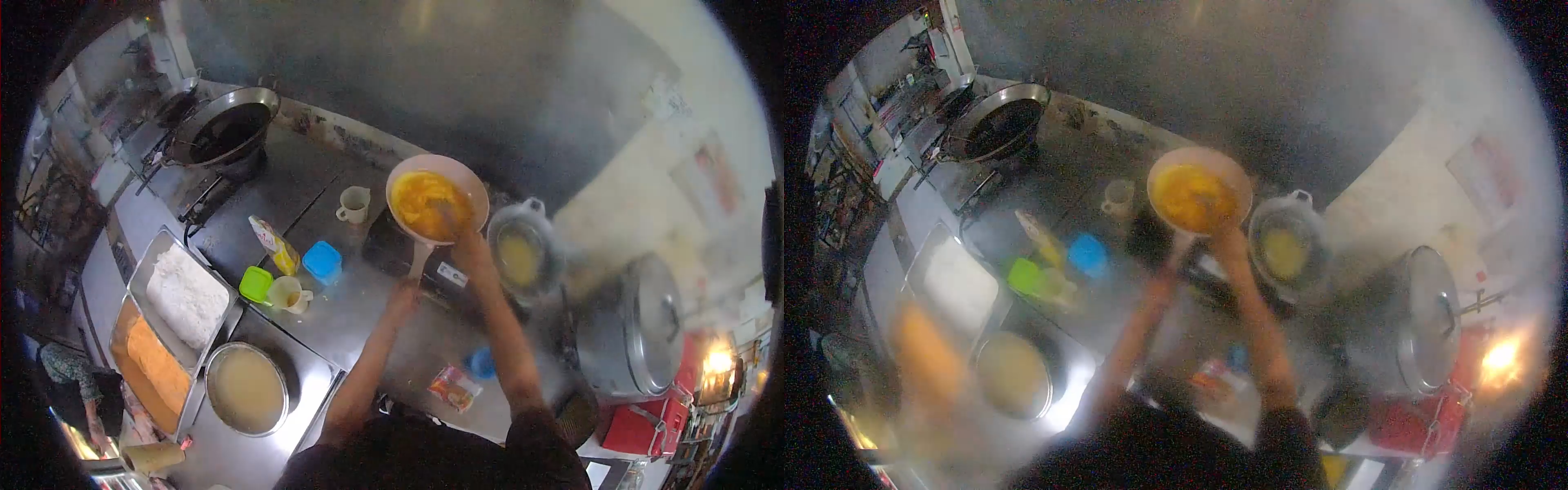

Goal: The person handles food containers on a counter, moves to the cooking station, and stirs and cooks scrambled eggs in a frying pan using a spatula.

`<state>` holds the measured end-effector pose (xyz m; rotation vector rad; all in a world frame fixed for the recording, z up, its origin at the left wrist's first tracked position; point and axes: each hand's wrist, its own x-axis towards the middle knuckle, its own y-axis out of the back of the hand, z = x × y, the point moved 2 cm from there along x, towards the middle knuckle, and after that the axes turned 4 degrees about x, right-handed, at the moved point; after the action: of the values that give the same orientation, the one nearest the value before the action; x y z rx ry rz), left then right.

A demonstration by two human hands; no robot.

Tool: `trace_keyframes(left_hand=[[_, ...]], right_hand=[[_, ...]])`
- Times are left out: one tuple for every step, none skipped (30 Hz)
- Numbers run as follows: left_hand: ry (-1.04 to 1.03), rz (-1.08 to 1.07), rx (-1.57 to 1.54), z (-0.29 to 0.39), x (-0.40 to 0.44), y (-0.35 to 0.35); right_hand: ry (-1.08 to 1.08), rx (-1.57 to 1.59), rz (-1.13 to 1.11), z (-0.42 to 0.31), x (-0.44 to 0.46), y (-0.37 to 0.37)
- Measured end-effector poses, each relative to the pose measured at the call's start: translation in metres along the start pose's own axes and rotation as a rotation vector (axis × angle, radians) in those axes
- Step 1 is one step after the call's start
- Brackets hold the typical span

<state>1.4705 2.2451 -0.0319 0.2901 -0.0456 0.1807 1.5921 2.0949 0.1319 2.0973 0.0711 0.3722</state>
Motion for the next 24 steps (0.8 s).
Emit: trace_keyframes(left_hand=[[0.243,-0.078,-0.202,0.006,-0.003,0.001],[0.212,-0.074,-0.189,0.005,-0.004,0.001],[0.18,-0.066,-0.176,0.004,-0.003,0.001],[0.145,-0.054,-0.164,0.004,-0.001,0.001],[0.112,-0.046,-0.152,0.004,0.0,0.0],[0.093,-0.05,-0.144,0.007,-0.002,-0.001],[0.074,-0.055,-0.136,0.011,-0.004,-0.002],[0.216,-0.017,-0.295,0.018,-0.011,-0.001],[0.284,-0.004,-0.371,0.014,-0.012,-0.002],[0.352,0.014,-0.447,0.01,-0.013,-0.003],[0.218,-0.012,-0.31,-0.01,-0.007,-0.008],[0.15,-0.019,-0.245,-0.016,-0.003,-0.01],[0.082,-0.021,-0.18,-0.022,0.001,-0.013],[0.119,-0.085,0.111,-0.022,0.006,-0.016],[0.138,-0.11,0.26,-0.032,0.008,-0.018],[0.154,-0.138,0.41,-0.041,0.011,-0.02],[-0.087,-0.067,0.584,-0.068,0.004,-0.029],[-0.211,-0.042,0.67,-0.068,0.001,-0.028],[-0.334,-0.005,0.76,-0.066,-0.003,-0.027],[-0.362,-0.074,0.877,-0.038,-0.01,-0.018],[-0.377,-0.111,0.937,-0.034,-0.009,-0.018],[-0.394,-0.148,0.995,-0.032,-0.008,-0.02],[-0.075,-0.048,0.388,-0.058,-0.001,-0.029],[0.094,-0.025,0.083,-0.063,-0.002,-0.029]], right_hand=[[-0.056,-0.006,-0.037,-0.006,-0.008,0.013],[-0.066,-0.091,-0.146,-0.018,-0.016,0.04],[-0.073,-0.176,-0.254,-0.022,-0.019,0.054],[-0.069,-0.178,-0.25,-0.017,-0.011,0.057],[-0.063,-0.192,-0.236,-0.009,0.002,0.055],[-0.065,-0.204,-0.221,0.001,0.008,0.051],[-0.072,-0.204,-0.212,0.012,0.015,0.034],[-0.061,-0.194,-0.167,0.024,0.021,0.01],[-0.05,-0.185,-0.121,0.024,0.022,0.003],[-0.055,-0.183,-0.112,0.03,0.018,0.002],[-0.056,-0.179,-0.125,0.026,0.005,0.007],[-0.051,-0.177,-0.141,0.017,-0.003,0.015],[-0.041,-0.18,-0.14,0.009,-0.001,0.03],[-0.054,-0.205,-0.159,0.0,0.002,0.055],[-0.068,-0.226,-0.176,-0.002,0.009,0.068],[-0.06,-0.221,-0.172,0.007,0.024,0.065],[0.007,-0.208,-0.091,0.023,0.043,0.051],[0.07,-0.194,-0.009,0.039,0.063,0.031],[0.063,-0.188,-0.009,0.059,0.083,-0.006],[0.227,-0.049,0.286,0.076,0.103,-0.046],[0.392,0.091,0.586,0.08,0.111,-0.064],[0.384,0.092,0.587,0.076,0.104,-0.065],[0.337,0.026,0.246,0.066,0.093,-0.066],[0.309,-0.006,0.071,0.05,0.074,-0.061]])
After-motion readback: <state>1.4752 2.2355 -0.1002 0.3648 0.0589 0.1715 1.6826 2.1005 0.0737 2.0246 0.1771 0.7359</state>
